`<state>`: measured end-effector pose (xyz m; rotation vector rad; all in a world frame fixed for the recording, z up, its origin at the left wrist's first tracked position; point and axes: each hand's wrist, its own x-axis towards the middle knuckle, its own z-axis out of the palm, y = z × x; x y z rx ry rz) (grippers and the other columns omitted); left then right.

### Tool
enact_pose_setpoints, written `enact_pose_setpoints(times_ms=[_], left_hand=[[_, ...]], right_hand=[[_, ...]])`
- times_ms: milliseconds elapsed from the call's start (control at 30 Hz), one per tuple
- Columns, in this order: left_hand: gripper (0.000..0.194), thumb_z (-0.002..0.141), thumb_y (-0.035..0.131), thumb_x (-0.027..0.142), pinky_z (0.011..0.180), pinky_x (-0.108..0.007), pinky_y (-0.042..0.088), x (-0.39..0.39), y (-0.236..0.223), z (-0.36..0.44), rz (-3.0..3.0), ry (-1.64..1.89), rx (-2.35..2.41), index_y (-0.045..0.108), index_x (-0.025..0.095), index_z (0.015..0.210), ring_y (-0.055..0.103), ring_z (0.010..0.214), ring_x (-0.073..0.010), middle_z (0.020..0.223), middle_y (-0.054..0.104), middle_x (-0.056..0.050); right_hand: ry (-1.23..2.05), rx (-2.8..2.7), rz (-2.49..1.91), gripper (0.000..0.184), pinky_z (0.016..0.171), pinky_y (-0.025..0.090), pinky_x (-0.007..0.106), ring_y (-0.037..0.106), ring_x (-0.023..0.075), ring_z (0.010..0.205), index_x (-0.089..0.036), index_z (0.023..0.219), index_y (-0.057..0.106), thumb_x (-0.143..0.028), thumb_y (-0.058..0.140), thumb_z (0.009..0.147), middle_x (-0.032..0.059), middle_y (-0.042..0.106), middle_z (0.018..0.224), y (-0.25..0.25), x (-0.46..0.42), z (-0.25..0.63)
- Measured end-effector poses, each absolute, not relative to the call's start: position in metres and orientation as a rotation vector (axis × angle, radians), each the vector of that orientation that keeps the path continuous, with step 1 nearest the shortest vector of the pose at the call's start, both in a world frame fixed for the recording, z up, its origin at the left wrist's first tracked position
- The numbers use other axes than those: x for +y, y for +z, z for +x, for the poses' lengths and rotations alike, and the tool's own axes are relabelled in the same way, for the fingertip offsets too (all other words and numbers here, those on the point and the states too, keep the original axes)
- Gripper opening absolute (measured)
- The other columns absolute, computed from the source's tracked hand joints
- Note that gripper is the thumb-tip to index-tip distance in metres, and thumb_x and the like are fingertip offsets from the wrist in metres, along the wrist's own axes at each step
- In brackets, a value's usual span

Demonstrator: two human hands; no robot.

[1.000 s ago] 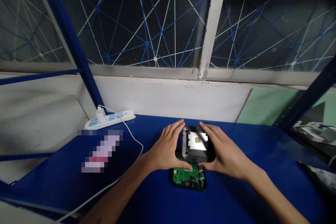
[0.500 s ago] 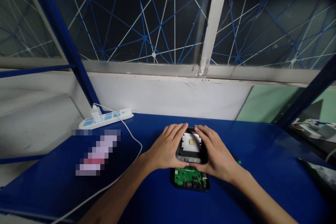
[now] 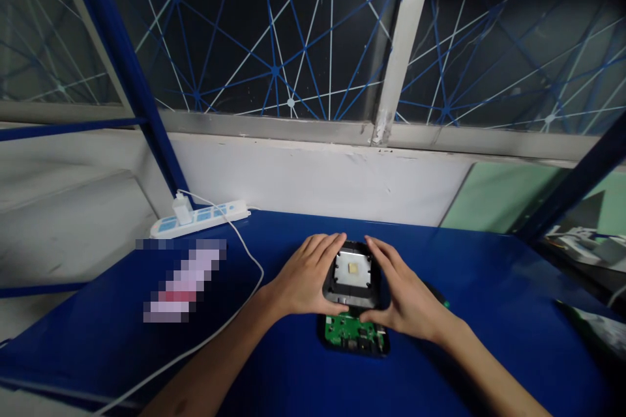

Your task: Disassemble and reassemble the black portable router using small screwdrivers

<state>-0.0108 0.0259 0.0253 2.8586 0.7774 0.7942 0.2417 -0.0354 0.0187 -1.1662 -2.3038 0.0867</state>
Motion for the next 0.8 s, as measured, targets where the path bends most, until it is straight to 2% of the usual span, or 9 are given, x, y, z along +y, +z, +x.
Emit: enact_pose_setpoints(times_ms=[233,433,800], left_hand=[[0.127,0.061,0.081,0.056,0.106,-0.061,0.039,0.0280,0.0213,-0.0109,2.979,0.909,0.783,0.010,0.014,0.157,0.047,0.128,-0.0441,0.146,0.045,-0.022],[0.127,0.059,0.082,0.056,0.106,-0.062,0.039,0.0294,0.0199,-0.0116,2.968,0.947,0.779,0.012,0.014,0.157,0.047,0.128,-0.0443,0.146,0.046,-0.022],[0.128,0.061,0.081,0.059,0.109,-0.063,0.037,0.0284,0.0199,-0.0104,2.977,0.918,0.771,0.010,0.015,0.158,0.044,0.132,-0.0446,0.148,0.044,-0.021]], right_hand=[[0.018,-2.254,-1.164,0.114,0.112,0.043,0.057,0.037,0.0407,0.143,-0.018,0.160,0.003,-0.036,0.076,0.074,0.0223,0.031,0.158,0.0131,-0.0338,0.2385],[0.022,-2.232,-1.106,0.115,0.110,0.043,0.061,0.038,0.0426,0.141,-0.019,0.159,0.002,-0.039,0.076,0.073,0.0226,0.034,0.156,0.0118,-0.0317,0.2383],[0.031,-2.209,-1.081,0.114,0.108,0.045,0.059,0.043,0.0399,0.137,-0.021,0.159,0.004,-0.040,0.077,0.073,0.0212,0.038,0.153,0.0143,-0.0319,0.2387]])
